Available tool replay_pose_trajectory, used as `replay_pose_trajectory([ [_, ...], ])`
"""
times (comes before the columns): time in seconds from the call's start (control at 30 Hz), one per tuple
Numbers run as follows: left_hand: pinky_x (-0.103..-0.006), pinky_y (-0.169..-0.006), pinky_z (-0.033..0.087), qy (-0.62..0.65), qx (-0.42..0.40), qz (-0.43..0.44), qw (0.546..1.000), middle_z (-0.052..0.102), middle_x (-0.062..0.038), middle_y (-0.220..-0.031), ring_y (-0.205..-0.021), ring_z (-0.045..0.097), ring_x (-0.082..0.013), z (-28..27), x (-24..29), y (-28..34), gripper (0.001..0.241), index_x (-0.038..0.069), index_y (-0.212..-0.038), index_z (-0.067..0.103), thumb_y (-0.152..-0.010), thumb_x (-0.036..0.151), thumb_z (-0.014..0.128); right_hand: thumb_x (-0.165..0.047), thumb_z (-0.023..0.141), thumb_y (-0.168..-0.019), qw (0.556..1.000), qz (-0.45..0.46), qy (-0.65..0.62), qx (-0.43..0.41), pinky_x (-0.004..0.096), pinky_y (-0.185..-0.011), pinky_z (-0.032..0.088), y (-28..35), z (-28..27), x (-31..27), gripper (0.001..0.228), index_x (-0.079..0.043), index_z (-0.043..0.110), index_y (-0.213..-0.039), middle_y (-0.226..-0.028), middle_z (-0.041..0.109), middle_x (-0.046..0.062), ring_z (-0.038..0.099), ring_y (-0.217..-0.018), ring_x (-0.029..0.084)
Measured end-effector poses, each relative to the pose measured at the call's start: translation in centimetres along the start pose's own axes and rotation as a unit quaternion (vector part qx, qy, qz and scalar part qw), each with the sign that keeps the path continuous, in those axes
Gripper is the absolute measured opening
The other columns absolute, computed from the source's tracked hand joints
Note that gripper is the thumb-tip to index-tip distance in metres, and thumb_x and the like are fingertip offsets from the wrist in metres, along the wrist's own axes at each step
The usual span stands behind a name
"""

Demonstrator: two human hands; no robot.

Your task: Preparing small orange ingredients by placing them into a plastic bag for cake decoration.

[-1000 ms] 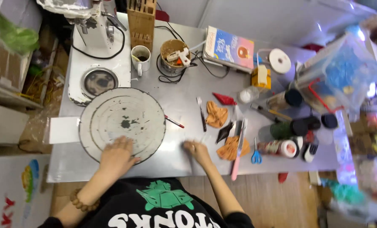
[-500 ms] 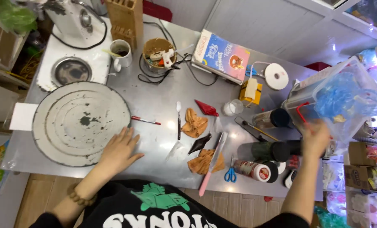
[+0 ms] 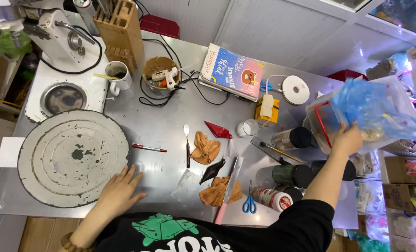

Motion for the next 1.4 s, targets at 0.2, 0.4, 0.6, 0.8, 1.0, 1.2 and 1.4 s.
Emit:
replay_pose_trajectory([
  [0.2, -0.0473, -0.121, 0.029, 0.011, 0.008, 0.0, 1.0, 0.024, -0.014, -0.164, -0.153, 0.02, -0.0324, -0.3, 1.1, -0.2, 0.077, 0.017, -0.152, 0.035, -0.092, 0.061, 0.056, -0.006, 0.07, -0.1, 0.946, -0.21, -0.247, 0.028, 0.046, -0.099, 0.052, 0.5, -5.3, -3.7, 0.024, -0.001, 0.073, -0.123, -0.12, 0.072, 0.022, 0.067, -0.112, 0.038],
  [0.4, -0.049, -0.12, 0.029, 0.007, -0.02, 0.037, 0.999, 0.022, -0.014, -0.164, -0.153, 0.021, -0.0332, 0.9, 2.6, -0.6, 0.079, 0.019, -0.158, 0.034, -0.094, 0.06, 0.056, 0.002, 0.065, -0.094, 0.969, -0.211, -0.114, 0.055, 0.046, -0.123, 0.043, -2.1, 0.8, 6.0, 0.033, -0.006, 0.064, -0.126, -0.137, 0.065, 0.018, 0.057, -0.135, 0.036],
  [0.6, -0.0493, -0.121, 0.028, 0.003, -0.016, 0.045, 0.999, 0.023, -0.014, -0.164, -0.152, 0.023, -0.0325, 1.7, 3.6, -1.2, 0.075, 0.017, -0.152, 0.035, -0.093, 0.057, 0.058, -0.014, 0.083, -0.081, 0.982, -0.128, -0.071, -0.117, 0.073, -0.095, 0.027, -2.8, 5.1, 8.8, 0.069, -0.009, 0.058, -0.146, -0.142, 0.053, 0.025, 0.045, -0.131, 0.045],
  [0.8, -0.0493, -0.122, 0.026, -0.004, -0.052, 0.047, 0.998, 0.023, -0.014, -0.164, -0.153, 0.022, -0.0313, 2.3, 5.0, -1.4, 0.075, 0.018, -0.153, 0.034, -0.094, 0.057, 0.059, -0.016, 0.076, -0.097, 0.968, -0.087, -0.227, -0.066, 0.061, -0.118, 0.036, -2.7, 7.3, 8.4, 0.042, -0.013, 0.06, -0.136, -0.14, 0.051, 0.019, 0.044, -0.136, 0.043],
  [1.0, -0.048, -0.123, 0.025, -0.002, -0.075, 0.052, 0.996, 0.022, -0.014, -0.165, -0.154, 0.021, -0.0315, 1.8, 5.5, -2.3, 0.076, 0.018, -0.155, 0.032, -0.096, 0.057, 0.057, -0.012, 0.079, -0.095, 0.972, -0.028, -0.228, -0.048, 0.059, -0.107, 0.028, -1.4, 4.8, 7.0, 0.041, -0.011, 0.065, -0.133, -0.138, 0.055, 0.018, 0.044, -0.134, 0.042],
  [1.2, -0.0483, -0.123, 0.025, -0.022, -0.08, 0.073, 0.994, 0.021, -0.013, -0.166, -0.155, 0.02, -0.0301, 0.8, 6.5, -2.6, 0.075, 0.018, -0.156, 0.03, -0.096, 0.055, 0.057, -0.029, 0.081, -0.101, 0.965, -0.057, -0.246, -0.073, 0.051, -0.12, 0.04, -1.0, 2.0, 5.4, 0.038, -0.007, 0.062, -0.125, -0.13, 0.06, 0.015, 0.052, -0.13, 0.038],
  [1.4, -0.0487, -0.123, 0.025, -0.008, -0.07, 0.042, 0.997, 0.021, -0.015, -0.165, -0.155, 0.019, -0.0311, 0.8, 5.4, -1.9, 0.075, 0.018, -0.155, 0.03, -0.096, 0.054, 0.059, -0.066, 0.092, -0.076, 0.995, 0.03, -0.083, -0.054, 0.075, -0.111, 0.023, -8.2, -3.9, 0.6, 0.11, -0.006, 0.043, -0.154, -0.16, 0.032, 0.03, 0.029, -0.144, 0.056],
])
Point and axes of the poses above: each hand's wrist, its own y-axis away from the middle knuckle, its own z-axis out of the palm, x = y × z, the point moved 8 cm from there along -y, towards the middle knuckle
